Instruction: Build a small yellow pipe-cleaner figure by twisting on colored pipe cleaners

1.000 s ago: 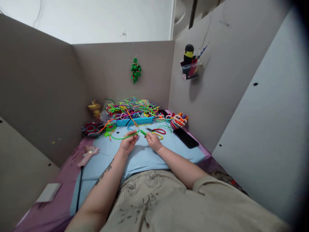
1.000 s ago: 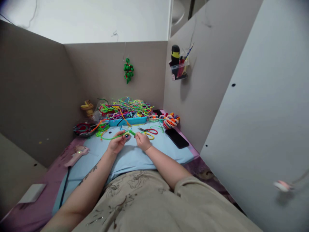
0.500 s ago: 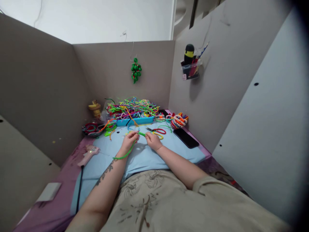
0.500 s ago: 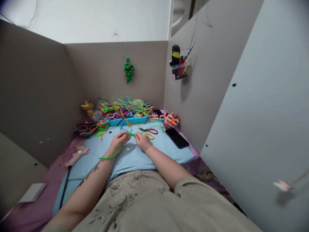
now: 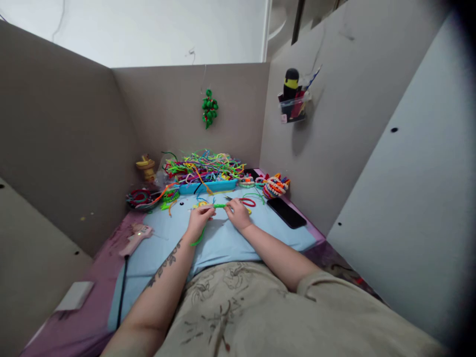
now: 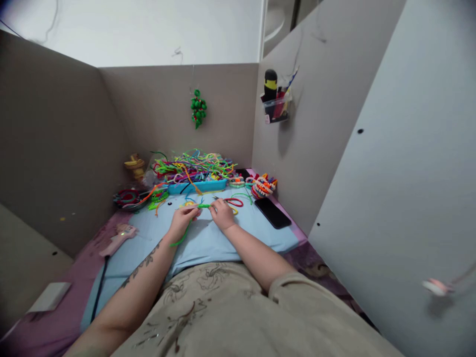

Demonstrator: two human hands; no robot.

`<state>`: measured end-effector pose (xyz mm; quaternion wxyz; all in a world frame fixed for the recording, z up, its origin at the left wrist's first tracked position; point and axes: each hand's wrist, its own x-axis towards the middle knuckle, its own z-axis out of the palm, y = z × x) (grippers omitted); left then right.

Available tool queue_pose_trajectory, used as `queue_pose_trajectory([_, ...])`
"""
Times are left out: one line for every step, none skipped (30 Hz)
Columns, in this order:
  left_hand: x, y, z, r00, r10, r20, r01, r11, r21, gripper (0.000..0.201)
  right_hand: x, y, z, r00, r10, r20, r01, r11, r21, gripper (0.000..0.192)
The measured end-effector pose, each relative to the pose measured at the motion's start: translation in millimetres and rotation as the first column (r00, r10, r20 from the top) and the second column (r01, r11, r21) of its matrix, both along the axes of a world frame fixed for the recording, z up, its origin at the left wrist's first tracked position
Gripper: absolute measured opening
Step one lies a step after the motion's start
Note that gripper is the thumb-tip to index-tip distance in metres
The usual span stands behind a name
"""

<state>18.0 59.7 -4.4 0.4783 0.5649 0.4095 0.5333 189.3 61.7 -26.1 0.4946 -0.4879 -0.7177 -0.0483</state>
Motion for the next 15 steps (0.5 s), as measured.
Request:
queue_pose_trajectory([0.1,1.0,-1.0,1.0,0.013,-0.003,-0.013,1.0,-0.008,0.039,0.1,0.1,-0.2,1.0,0.003,-0.002,-0.003,1.0,0.003,0.01])
queue_pose_trajectory([0.2,2.3,-2.1,1.0,0.027,-0.003,-0.027,0.999,-0.018,0.04,0.0,0.1,-0.3,1.0,0.009,0.001,-0.009,1.0,0.006,0.009])
queue_pose_trajectory([0.2,3.7,-3.3,0.999,0.036,-0.001,-0.036,0.999,-0.025,0.041,-0.1,-0.2,-0.2,1.0,0.015,0.006,-0.015,1.0,0.009,0.008])
queue_pose_trajectory([0.1,5.3,-4.4,0.999,0.041,0.002,-0.041,0.999,-0.025,0.042,-0.3,-0.6,0.1,1.0,0.022,0.013,-0.022,1.0,0.013,0.007])
queue_pose_trajectory([0.0,6.8,-5.5,0.999,0.038,0.003,-0.038,0.999,-0.019,0.042,-0.6,-1.1,0.4,0.999,0.028,0.021,-0.028,0.999,0.017,0.005])
queue_pose_trajectory([-0.2,8.2,-6.5,1.0,0.031,0.003,-0.031,0.999,-0.008,0.042,-1.0,-1.7,0.8,0.999,0.033,0.029,-0.033,0.999,0.02,0.005])
queue_pose_trajectory([-0.3,9.4,-7.4,1.0,0.023,-0.002,-0.023,1.0,0.007,0.042,-1.3,-2.2,1.1,0.999,0.036,0.037,-0.037,0.999,0.022,0.004])
queue_pose_trajectory([-0.4,10.2,-8.0,1.0,0.016,-0.012,-0.016,1.0,0.024,0.042,-1.7,-2.6,1.4,0.998,0.037,0.044,-0.038,0.999,0.024,0.003])
queue_pose_trajectory([-0.4,10.7,-8.4,1.0,0.012,-0.025,-0.011,0.999,0.042,0.042,-2.0,-2.9,1.6,0.998,0.036,0.05,-0.037,0.999,0.025,0.003])
queue_pose_trajectory([-0.3,10.6,-8.5,0.999,0.009,-0.04,-0.006,0.998,0.059,0.041,-2.3,-3.2,1.8,0.998,0.032,0.056,-0.034,0.999,0.025,0.003])
queue_pose_trajectory([-0.1,10.1,-8.3,0.998,0.007,-0.055,-0.003,0.997,0.076,0.04,-2.5,-3.5,2.0,0.998,0.028,0.062,-0.029,0.999,0.024,0.004])
queue_pose_trajectory([0.2,9.1,-7.8,0.997,0.009,-0.073,-0.003,0.996,0.091,0.04,-2.7,-3.7,2.1,0.997,0.023,0.068,-0.025,0.999,0.022,0.004])
queue_pose_trajectory([0.6,7.8,-7.1,0.996,0.014,-0.092,-0.004,0.995,0.104,0.038,-2.9,-4.0,2.3,0.997,0.018,0.076,-0.02,1.0,0.02,0.004])
queue_pose_trajectory([1.0,6.2,-6.1,0.993,0.022,-0.114,-0.008,0.993,0.117,0.037,-3.1,-4.4,2.5,0.996,0.013,0.084,-0.015,1.0,0.017,0.004])
queue_pose_trajectory([1.3,4.5,-5.0,0.99,0.03,-0.14,-0.012,0.991,0.132,0.034,-3.3,-4.8,2.7,0.996,0.008,0.093,-0.01,1.0,0.014,0.004])
